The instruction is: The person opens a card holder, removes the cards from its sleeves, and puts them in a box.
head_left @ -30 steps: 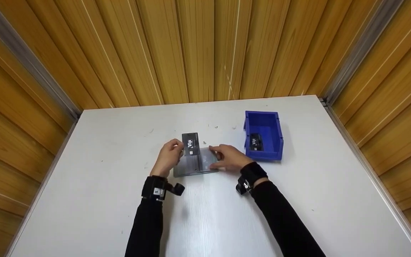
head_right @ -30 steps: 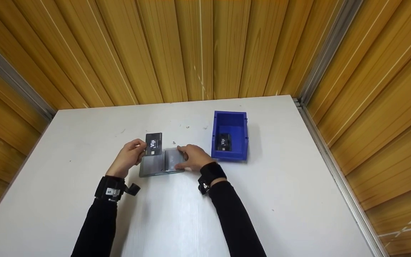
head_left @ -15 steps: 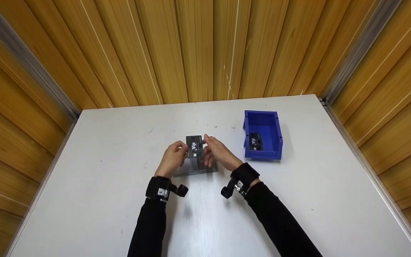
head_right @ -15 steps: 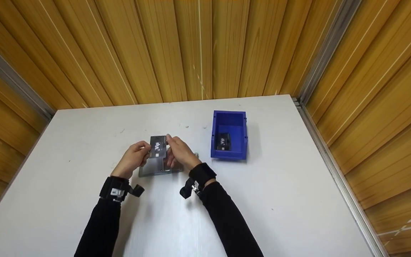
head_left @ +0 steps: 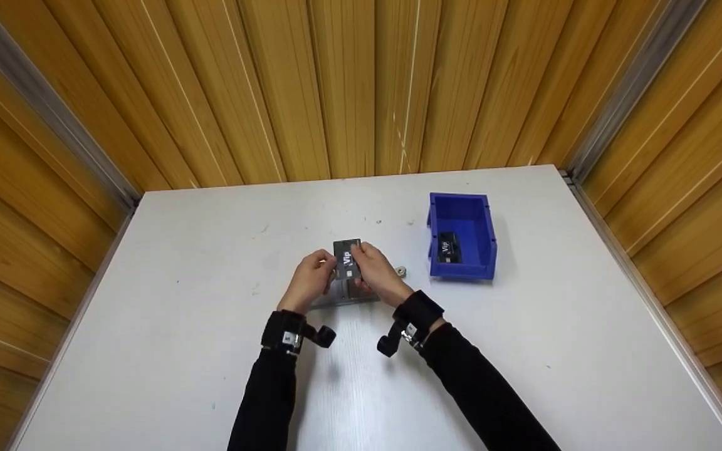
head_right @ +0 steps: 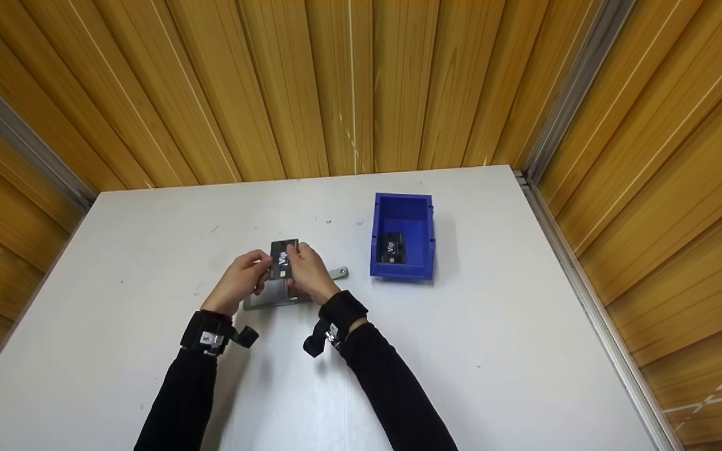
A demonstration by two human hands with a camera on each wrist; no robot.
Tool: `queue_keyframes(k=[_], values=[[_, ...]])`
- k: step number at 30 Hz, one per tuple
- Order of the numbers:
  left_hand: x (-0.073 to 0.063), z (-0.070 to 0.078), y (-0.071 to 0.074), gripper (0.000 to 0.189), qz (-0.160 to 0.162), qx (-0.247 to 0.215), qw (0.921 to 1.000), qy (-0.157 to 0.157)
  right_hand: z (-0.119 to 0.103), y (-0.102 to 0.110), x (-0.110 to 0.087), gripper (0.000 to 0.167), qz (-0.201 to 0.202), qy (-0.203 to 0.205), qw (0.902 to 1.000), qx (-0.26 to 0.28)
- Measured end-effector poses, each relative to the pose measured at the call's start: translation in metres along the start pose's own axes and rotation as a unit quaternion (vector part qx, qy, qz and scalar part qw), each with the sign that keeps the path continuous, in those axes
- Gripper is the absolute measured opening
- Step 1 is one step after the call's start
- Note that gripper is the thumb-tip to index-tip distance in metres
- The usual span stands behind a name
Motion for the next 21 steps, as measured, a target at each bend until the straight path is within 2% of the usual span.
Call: queue_keyframes(k=[8,13,16,21], values=[[0.000,-0.002,-0.001,0.021,-0.012,-0.010,0.9999,0.002,0.001,0.002,0.002,0.025,0.016,0.019,0.9991,-0.034],[0.001,-0.004,-0.001,0.020,-0.006,-0.014,0.9999,0.004,0.001,0.004,0.003,0.023,0.019,0.032,0.9983,-0.046],[0.002,-0.008,0.001,0.019,0.014,0.006,0.9999,-0.001,0.001,0.006,0.002,0.023,0.021,0.040,0.9972,-0.060],[0.005,-0.022,0.006,0.016,0.050,0.070,0.9963,0.006,-0.003,0.013,0.002,0.024,0.028,0.044,0.9955,-0.079]])
Point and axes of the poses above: each hand's wrist, its own x-axis towards the middle knuckle, its own y-axis out of the back of the hand, z = x × y, the point moved 3 cm from there along x, towards the middle knuckle, and after that the axes turned 2 degrees about y, right-handed, at the moved point
